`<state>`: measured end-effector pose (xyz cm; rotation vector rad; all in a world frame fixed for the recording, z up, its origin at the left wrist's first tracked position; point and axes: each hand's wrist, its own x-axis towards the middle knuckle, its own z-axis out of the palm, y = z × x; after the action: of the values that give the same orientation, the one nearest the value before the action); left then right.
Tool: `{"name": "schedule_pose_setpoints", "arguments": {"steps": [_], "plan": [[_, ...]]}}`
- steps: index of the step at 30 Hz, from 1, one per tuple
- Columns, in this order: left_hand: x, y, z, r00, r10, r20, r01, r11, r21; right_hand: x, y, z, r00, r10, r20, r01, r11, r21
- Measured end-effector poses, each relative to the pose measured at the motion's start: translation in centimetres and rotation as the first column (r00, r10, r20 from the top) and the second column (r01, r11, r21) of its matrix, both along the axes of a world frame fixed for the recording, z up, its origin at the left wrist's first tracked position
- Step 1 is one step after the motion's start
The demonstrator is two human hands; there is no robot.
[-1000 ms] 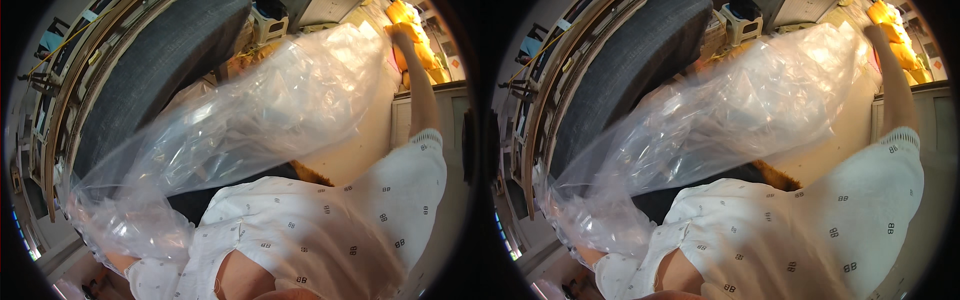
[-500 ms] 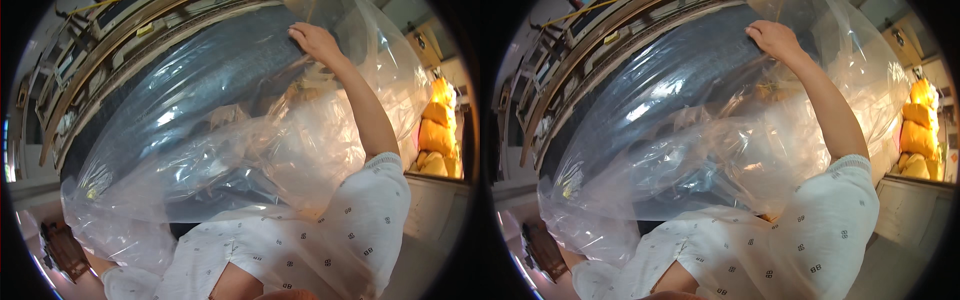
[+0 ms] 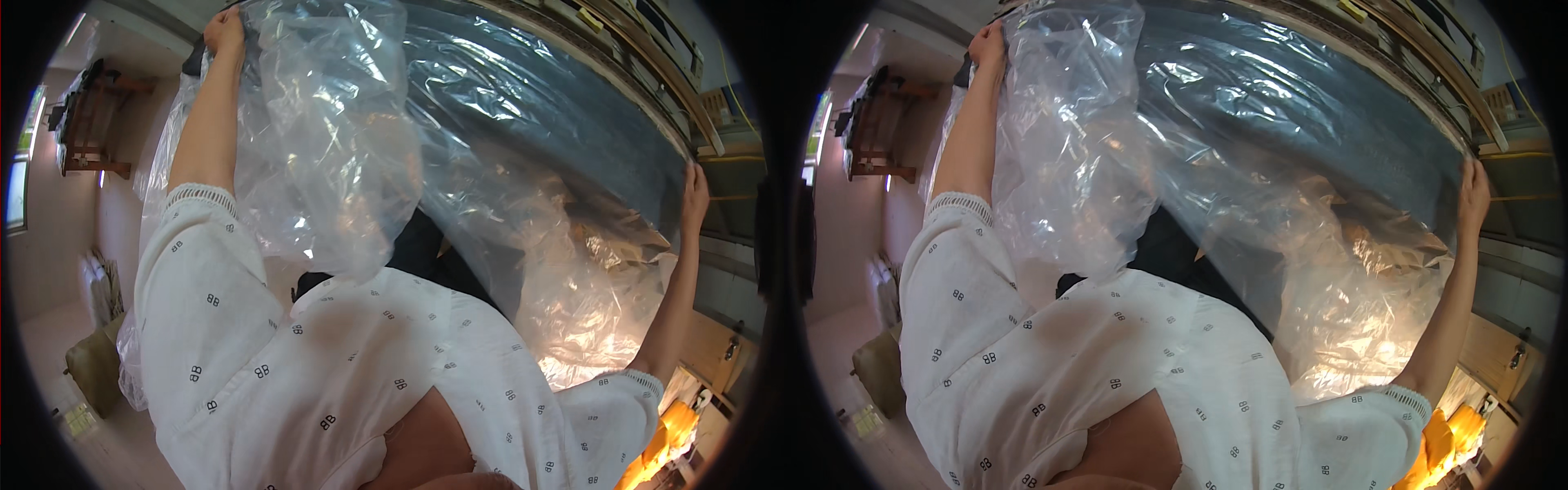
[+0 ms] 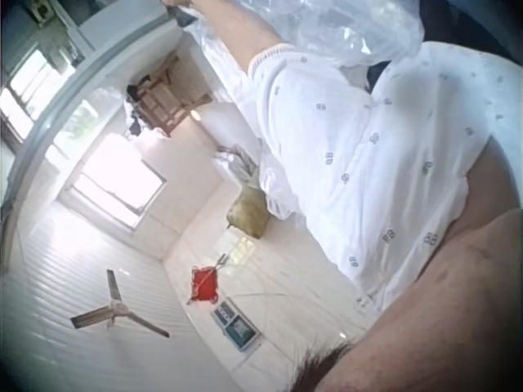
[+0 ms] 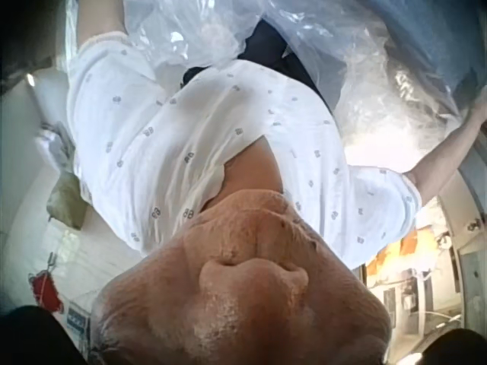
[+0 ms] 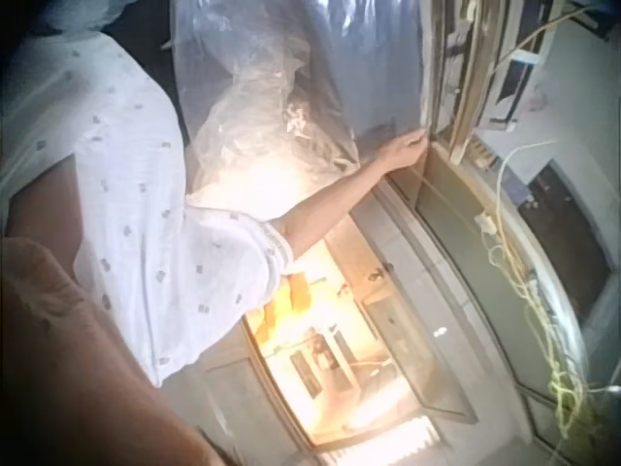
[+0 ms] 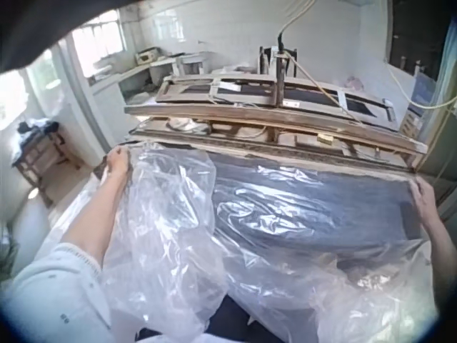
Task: Placing a large plastic sheet over a black foam product for packaging.
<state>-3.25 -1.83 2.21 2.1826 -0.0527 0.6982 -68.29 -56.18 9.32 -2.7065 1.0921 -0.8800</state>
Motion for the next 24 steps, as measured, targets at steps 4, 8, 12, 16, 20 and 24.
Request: {"name": "schedule_pose_setpoints", "arguments": {"steps": [4, 8, 12, 16, 20, 24], "plan": [[2.8, 5.2, -0.1, 0.994, 0.059, 0.091, -0.046, 0.989, -0.143, 9.5, 22.0, 1.5, 0.815, 0.485, 0.319, -0.328, -0.068, 0.942], [-1.3, -0.7, 0.2, 0.992, 0.062, 0.112, -0.023, 0.948, -0.317, 13.0, 35.7, -6.2, 0.573, 0.758, 0.311, -0.582, 0.109, 0.806], [-3.1, -1.0, 0.1, 0.987, -0.003, 0.159, 0.059, 0.936, -0.347, 20.9, 39.3, -8.0, 0.678, 0.634, 0.373, -0.589, 0.165, 0.791], [-3.9, -1.1, 0.4, 0.988, -0.039, 0.150, 0.087, 0.940, -0.331, 24.7, 42.6, -6.9, 0.537, 0.342, 0.771, -0.579, -0.515, 0.632], [-5.2, -1.1, 1.0, 0.978, -0.125, 0.168, 0.174, 0.931, -0.321, 20.6, 44.9, -1.8, 0.298, 0.622, 0.724, -0.802, -0.249, 0.543], [-6.0, -0.3, 1.2, 0.934, -0.304, 0.189, 0.349, 0.891, -0.291, 12.5, 34.0, 7.1, 0.687, 0.663, 0.298, -0.617, 0.315, 0.721]]}}
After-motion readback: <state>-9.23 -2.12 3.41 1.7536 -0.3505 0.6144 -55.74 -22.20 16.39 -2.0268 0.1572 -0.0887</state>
